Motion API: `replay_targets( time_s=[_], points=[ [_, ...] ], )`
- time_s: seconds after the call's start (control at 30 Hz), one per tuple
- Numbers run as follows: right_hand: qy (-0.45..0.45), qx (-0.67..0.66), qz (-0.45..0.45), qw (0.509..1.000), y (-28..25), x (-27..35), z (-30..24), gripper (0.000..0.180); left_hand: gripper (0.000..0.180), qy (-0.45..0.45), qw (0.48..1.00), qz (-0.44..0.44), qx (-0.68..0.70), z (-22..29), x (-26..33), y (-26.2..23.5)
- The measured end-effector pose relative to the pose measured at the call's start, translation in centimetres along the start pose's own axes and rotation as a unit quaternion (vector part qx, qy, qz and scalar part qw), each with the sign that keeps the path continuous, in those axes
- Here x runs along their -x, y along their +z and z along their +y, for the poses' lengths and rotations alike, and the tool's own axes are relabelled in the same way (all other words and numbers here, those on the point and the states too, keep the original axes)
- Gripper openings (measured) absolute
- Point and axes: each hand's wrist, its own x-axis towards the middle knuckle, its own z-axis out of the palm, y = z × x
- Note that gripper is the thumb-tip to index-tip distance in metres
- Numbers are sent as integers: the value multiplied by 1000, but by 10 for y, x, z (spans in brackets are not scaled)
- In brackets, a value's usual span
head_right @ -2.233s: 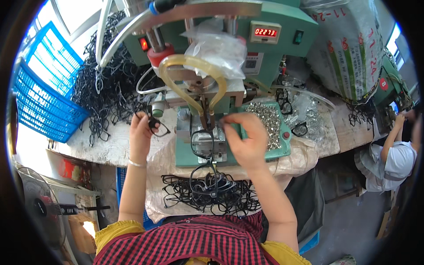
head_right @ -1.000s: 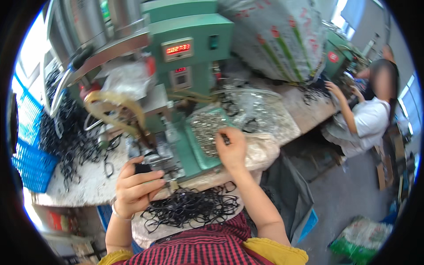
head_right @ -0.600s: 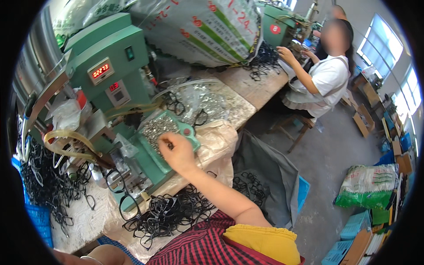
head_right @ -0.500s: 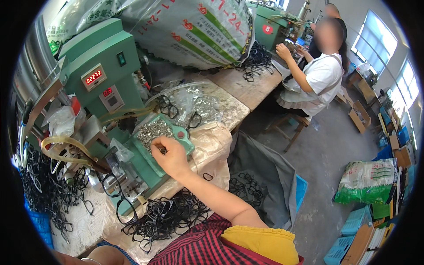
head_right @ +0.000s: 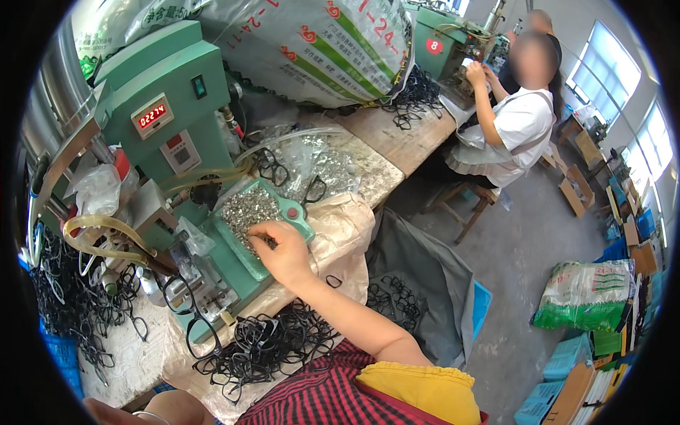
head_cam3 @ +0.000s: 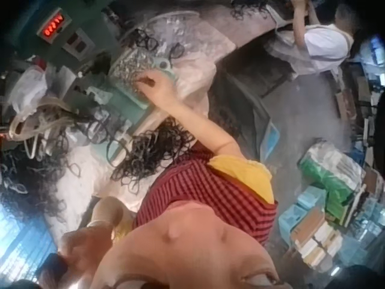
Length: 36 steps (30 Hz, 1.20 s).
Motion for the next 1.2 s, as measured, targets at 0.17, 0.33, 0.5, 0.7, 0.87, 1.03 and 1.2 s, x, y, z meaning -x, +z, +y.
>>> replay_targets(
  time_s=[0.17, 0.33, 0.5, 0.7, 0.87, 1.03, 1.2],
  points=[
    [13, 8, 0, 1000, 0, 4, 5, 16, 23, -18, 1000, 3, 0, -3, 3, -7],
    [19, -21, 3, 1000, 3, 1, 6, 19, 21, -33, 999, 6, 8, -9, 2, -3],
    [7, -21, -11, 1000, 3, 0, 1, 14, 19, -52, 998, 43, -3, -17, 4, -13],
    [69, -77, -6, 995, 14, 9, 20, 13, 16, -88, 971, 213, -62, -25, 16, -95],
    [72, -35, 26, 997, -17, 13, 27, 11, 15, -101, 956, 250, -114, -72, -8, -173],
    [71, -66, -41, 994, -11, 21, -11, 13, 39, 16, 843, 24, -537, -123, 9, -208],
    [-50, -94, -108, 988, 22, 1, -73, 10, 31, 77, 786, 1, -614, -166, 9, -216]
  ],
)
